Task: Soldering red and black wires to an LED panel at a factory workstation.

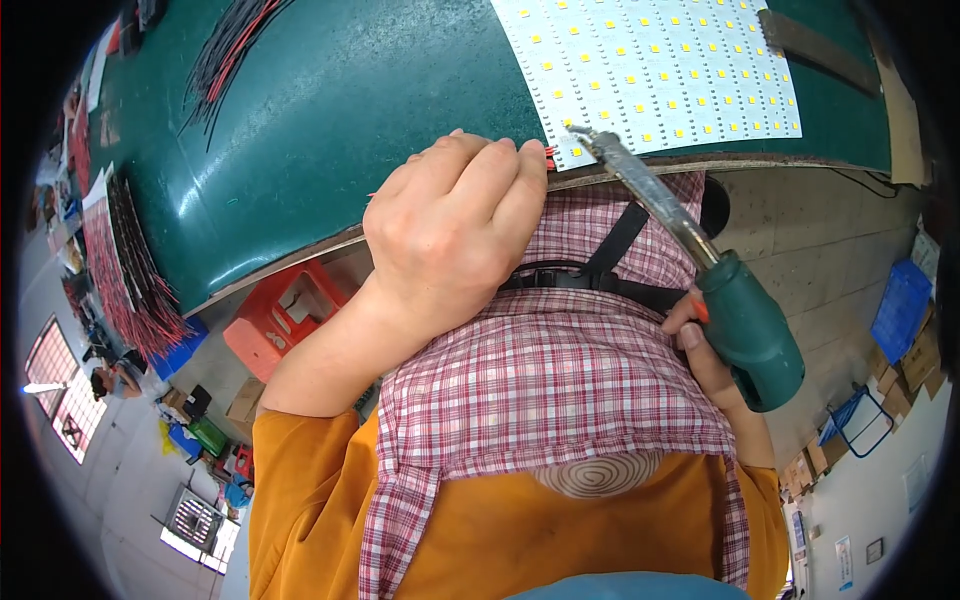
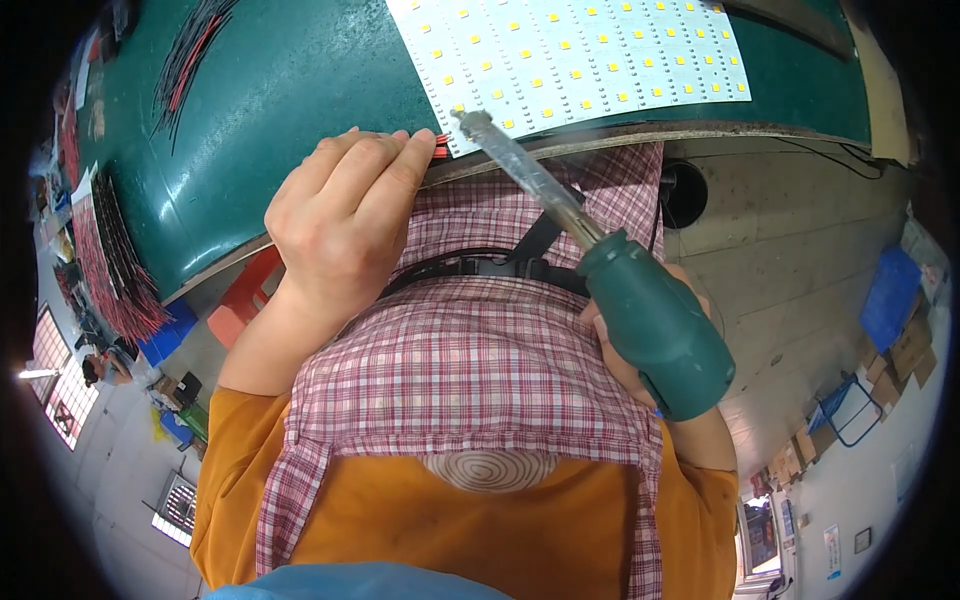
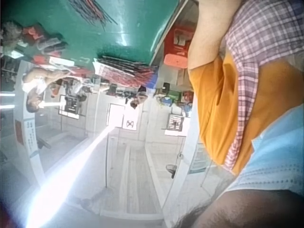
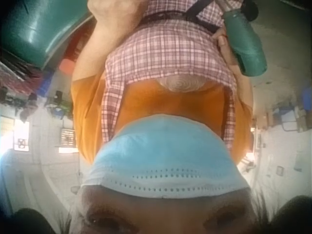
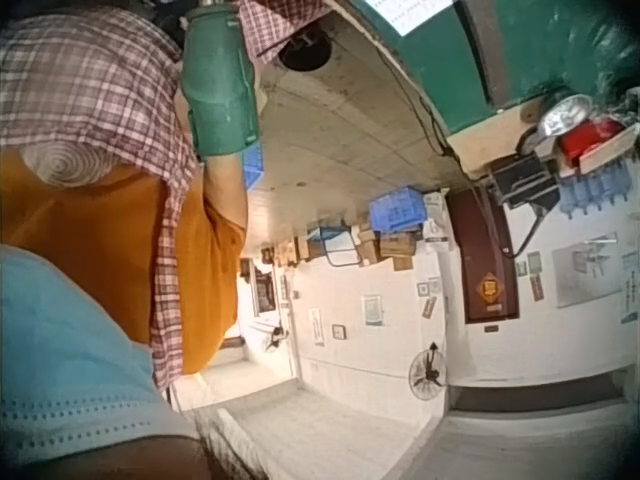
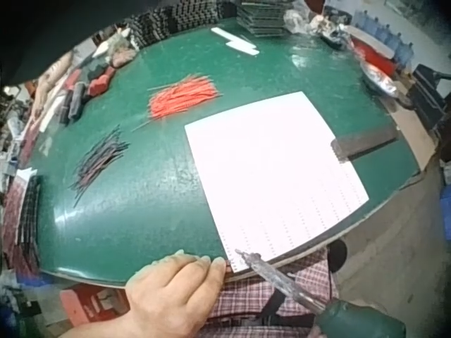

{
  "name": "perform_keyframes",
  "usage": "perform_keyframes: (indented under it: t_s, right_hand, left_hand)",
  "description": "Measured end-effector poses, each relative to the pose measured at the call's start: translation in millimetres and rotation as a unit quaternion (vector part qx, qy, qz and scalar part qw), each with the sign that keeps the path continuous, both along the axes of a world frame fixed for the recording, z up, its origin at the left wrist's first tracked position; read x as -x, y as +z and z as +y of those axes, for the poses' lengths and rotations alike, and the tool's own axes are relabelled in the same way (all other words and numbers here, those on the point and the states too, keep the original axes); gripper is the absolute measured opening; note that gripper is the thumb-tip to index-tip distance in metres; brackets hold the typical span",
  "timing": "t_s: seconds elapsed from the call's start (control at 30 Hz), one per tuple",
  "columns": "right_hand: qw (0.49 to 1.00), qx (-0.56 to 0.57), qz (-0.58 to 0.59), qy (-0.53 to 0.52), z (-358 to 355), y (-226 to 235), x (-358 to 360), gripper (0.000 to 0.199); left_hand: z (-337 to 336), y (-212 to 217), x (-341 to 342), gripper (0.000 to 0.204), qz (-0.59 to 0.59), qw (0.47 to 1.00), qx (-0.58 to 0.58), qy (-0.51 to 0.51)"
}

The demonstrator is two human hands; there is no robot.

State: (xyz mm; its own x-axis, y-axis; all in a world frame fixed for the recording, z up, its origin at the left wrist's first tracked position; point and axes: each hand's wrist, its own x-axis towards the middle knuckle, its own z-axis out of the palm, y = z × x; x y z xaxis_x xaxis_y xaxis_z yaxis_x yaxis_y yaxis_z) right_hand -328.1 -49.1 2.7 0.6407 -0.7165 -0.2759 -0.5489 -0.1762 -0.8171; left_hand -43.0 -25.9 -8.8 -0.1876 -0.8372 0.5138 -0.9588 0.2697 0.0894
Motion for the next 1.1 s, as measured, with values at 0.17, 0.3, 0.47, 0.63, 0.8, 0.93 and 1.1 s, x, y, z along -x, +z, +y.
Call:
perform_keyframes:
  t_s: [0.17, 0.3, 0.47, 0.63, 0.8, 0.93, 1.1]
  right_hand:
    - [0.989, -0.105, -0.022, -0.102, 1, 6, -13, 0.012]
    - [0.999, -0.027, 0.026, -0.031, -3, 4, -16, 0.014]
    - [0.999, 0.017, 0.019, -0.023, -2, -6, -17, 0.018]
    - [0.993, 0.059, 0.089, 0.047, -7, -3, -15, 0.015]
    - [0.998, -0.006, 0.064, -0.009, -1, -3, -12, 0.016]
    - [0.998, 0.028, 0.063, 0.012, 1, -11, -8, 0.02]
    - [0.997, 0.01, 0.07, 0.043, -5, -6, -5, 0.012]
  left_hand:
    - [-7, 8, -13, 0.015, 0.125, 0.991, -0.042, -0.012]
    - [-12, 2, -15, 0.016, 0.089, 0.995, -0.044, 0.016]
    - [-13, -3, -13, 0.018, 0.041, 0.999, -0.013, 0.016]
    - [-13, -3, -14, 0.017, 0.038, 0.999, -0.015, 0.009]
    - [-13, -3, -17, 0.017, 0.046, 0.999, -0.022, 0.008]
    - [-13, -3, -17, 0.016, 0.048, 0.999, -0.023, 0.004]
    - [-15, -3, -17, 0.016, 0.045, 0.999, -0.024, 0.004]
